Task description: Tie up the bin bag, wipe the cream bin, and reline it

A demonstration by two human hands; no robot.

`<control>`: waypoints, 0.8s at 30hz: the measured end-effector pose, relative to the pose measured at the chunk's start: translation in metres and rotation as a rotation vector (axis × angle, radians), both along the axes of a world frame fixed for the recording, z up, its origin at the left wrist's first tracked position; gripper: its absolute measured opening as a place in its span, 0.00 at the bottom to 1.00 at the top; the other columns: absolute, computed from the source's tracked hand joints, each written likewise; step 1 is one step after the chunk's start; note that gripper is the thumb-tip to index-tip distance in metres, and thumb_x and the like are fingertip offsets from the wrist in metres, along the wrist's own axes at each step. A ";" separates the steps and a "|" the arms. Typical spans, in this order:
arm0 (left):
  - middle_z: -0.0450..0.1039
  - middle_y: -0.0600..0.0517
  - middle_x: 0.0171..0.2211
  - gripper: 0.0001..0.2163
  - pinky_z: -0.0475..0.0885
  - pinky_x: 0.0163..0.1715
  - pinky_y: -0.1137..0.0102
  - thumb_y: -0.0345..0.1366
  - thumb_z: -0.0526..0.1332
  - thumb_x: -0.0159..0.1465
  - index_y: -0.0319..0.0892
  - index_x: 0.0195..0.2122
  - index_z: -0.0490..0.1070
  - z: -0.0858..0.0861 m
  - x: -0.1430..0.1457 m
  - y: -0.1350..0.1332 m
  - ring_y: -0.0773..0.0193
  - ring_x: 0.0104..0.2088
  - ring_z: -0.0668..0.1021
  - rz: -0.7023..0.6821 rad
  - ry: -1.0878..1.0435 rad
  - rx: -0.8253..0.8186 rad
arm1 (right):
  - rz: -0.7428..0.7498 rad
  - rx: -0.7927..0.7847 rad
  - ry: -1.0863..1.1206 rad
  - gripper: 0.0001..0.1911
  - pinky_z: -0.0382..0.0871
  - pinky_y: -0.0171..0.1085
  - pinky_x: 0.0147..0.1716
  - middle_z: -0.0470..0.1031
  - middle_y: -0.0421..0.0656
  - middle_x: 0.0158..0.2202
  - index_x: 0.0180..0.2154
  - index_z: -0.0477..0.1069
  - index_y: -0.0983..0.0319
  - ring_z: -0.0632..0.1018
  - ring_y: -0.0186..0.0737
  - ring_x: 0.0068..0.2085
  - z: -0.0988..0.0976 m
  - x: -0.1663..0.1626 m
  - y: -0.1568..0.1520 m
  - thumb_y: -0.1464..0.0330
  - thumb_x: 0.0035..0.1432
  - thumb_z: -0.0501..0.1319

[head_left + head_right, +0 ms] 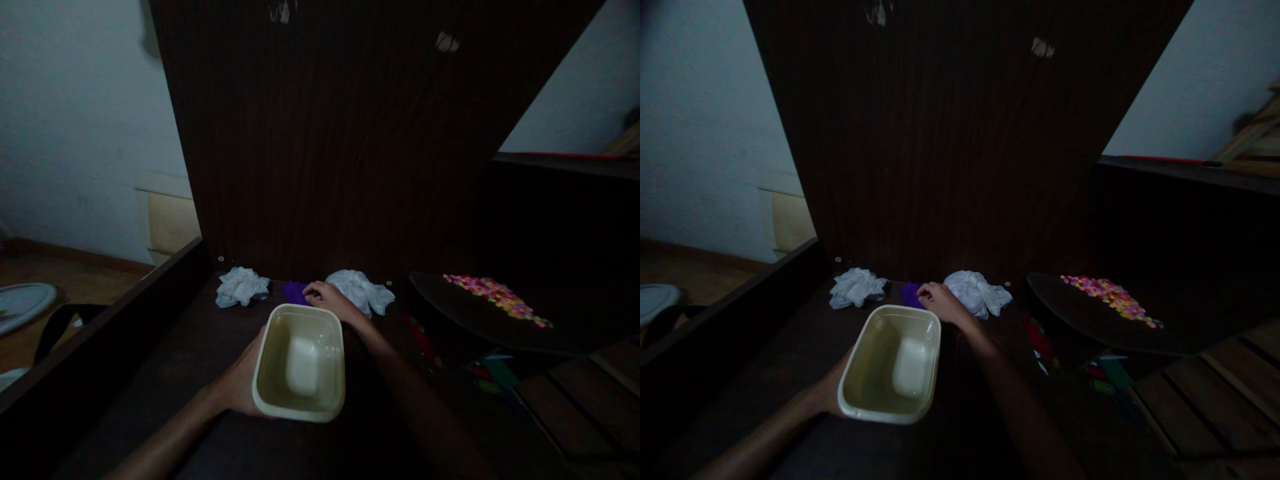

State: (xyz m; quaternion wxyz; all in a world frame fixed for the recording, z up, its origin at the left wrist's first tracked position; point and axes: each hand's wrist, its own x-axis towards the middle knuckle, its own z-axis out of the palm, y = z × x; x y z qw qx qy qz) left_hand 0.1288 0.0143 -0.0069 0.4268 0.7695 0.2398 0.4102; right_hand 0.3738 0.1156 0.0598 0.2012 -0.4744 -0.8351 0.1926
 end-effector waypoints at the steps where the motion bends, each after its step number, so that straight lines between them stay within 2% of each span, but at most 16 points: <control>1: 0.58 0.37 0.69 0.60 0.48 0.71 0.39 0.60 0.75 0.46 0.43 0.74 0.48 -0.001 -0.003 0.000 0.28 0.70 0.58 -0.013 0.020 0.008 | -0.016 -0.009 -0.034 0.11 0.73 0.38 0.47 0.81 0.49 0.45 0.45 0.78 0.66 0.81 0.40 0.45 -0.004 -0.004 0.002 0.77 0.63 0.60; 5: 0.60 0.41 0.69 0.53 0.53 0.71 0.43 0.59 0.73 0.50 0.47 0.73 0.53 -0.004 -0.011 -0.002 0.28 0.69 0.60 -0.042 0.104 0.010 | -0.094 -0.018 -0.175 0.10 0.72 0.46 0.54 0.79 0.49 0.49 0.47 0.76 0.66 0.79 0.45 0.51 -0.020 -0.020 0.004 0.73 0.64 0.64; 8: 0.56 0.41 0.72 0.54 0.51 0.72 0.43 0.57 0.74 0.50 0.48 0.74 0.51 -0.008 -0.013 -0.004 0.29 0.70 0.59 -0.040 0.140 0.069 | -0.160 -0.008 -0.263 0.12 0.69 0.52 0.58 0.77 0.50 0.53 0.50 0.75 0.65 0.77 0.48 0.56 -0.027 -0.028 0.004 0.66 0.67 0.64; 12: 0.55 0.41 0.72 0.53 0.51 0.72 0.42 0.55 0.74 0.52 0.49 0.74 0.49 -0.012 -0.012 -0.003 0.31 0.71 0.58 -0.040 0.119 0.133 | -0.205 0.005 -0.341 0.20 0.67 0.55 0.59 0.74 0.51 0.57 0.52 0.74 0.65 0.74 0.52 0.59 -0.029 -0.034 0.005 0.60 0.65 0.66; 16: 0.55 0.42 0.72 0.51 0.54 0.71 0.43 0.55 0.72 0.54 0.50 0.74 0.50 -0.013 -0.012 0.000 0.32 0.71 0.59 -0.040 0.111 0.143 | -0.234 0.008 -0.371 0.16 0.71 0.54 0.57 0.75 0.49 0.56 0.52 0.74 0.63 0.76 0.49 0.57 -0.029 -0.036 0.007 0.62 0.68 0.63; 24: 0.53 0.40 0.73 0.56 0.51 0.72 0.43 0.59 0.74 0.50 0.48 0.75 0.48 -0.012 -0.011 0.001 0.30 0.71 0.58 -0.038 0.129 0.160 | -0.301 -0.030 -0.331 0.14 0.76 0.48 0.50 0.77 0.47 0.51 0.51 0.74 0.62 0.79 0.44 0.50 -0.025 -0.031 0.016 0.62 0.69 0.62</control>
